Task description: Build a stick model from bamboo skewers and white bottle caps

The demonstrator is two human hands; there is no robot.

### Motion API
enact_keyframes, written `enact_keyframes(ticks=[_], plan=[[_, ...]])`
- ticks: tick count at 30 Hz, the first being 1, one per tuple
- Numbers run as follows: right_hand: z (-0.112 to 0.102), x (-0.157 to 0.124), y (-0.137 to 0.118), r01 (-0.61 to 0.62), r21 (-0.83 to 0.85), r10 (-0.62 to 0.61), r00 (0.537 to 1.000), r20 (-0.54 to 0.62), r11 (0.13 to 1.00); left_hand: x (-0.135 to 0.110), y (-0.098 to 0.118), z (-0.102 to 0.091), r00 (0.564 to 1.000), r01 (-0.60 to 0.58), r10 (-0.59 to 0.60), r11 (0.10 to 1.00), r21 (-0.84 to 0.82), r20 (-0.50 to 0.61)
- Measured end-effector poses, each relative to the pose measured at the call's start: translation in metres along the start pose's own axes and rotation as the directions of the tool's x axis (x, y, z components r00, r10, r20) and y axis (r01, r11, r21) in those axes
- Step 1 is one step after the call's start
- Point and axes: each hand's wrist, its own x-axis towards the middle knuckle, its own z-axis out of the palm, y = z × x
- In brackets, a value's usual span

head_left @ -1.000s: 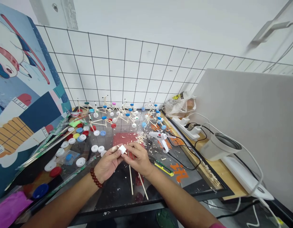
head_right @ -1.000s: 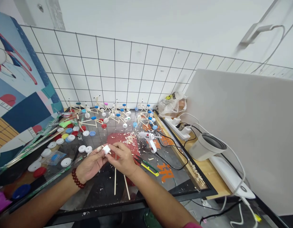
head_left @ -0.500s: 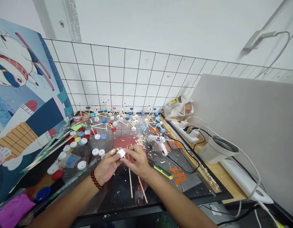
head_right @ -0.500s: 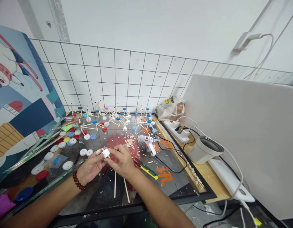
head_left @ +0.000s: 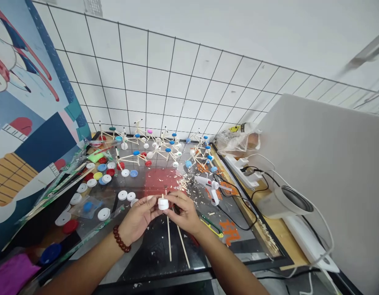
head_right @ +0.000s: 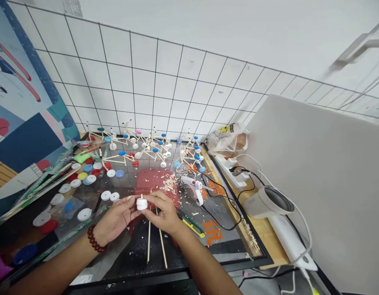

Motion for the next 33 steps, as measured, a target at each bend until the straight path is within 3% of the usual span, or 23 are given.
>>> enact_keyframes(ticks=[6, 18, 25, 30, 33], plan=[[-0.0049, 0.0015, -0.0020, -0.016, 0.044, 0.014, 0.999, 0.045, 0.999, -0.0005, -0.0021, -0.0026, 0.992, 0.122, -0.118, 0.990, -0.071, 0.054], [-0.0020, 0.0007, -0.0026, -0.060, 0.061, 0.058, 0.998, 0.024, 0.996, 0.0021, -0.0055, -0.0004, 0.994, 0.096, -0.100, 0.992, -0.079, -0.042], [-0.0072, 0.0040, -0.0017, -0.146, 0.071, 0.138, 0.985, 0.105, 0.987, -0.0007, -0.0061, -0.0014, 0.968, 0.247, -0.249, 0.962, -0.119, -0.010], [-0.0087, 0.0044, -0.0028, -0.104, 0.088, 0.093, 0.989, 0.114, 0.991, -0.0033, -0.0019, -0.0007, 0.945, 0.323, -0.326, 0.927, -0.189, 0.014], [-0.0077, 0.0035, -0.0030, -0.081, 0.079, 0.074, 0.993, 0.095, 0.994, -0.0016, 0.0002, -0.0007, 0.961, 0.277, -0.278, 0.952, -0.128, 0.011]])
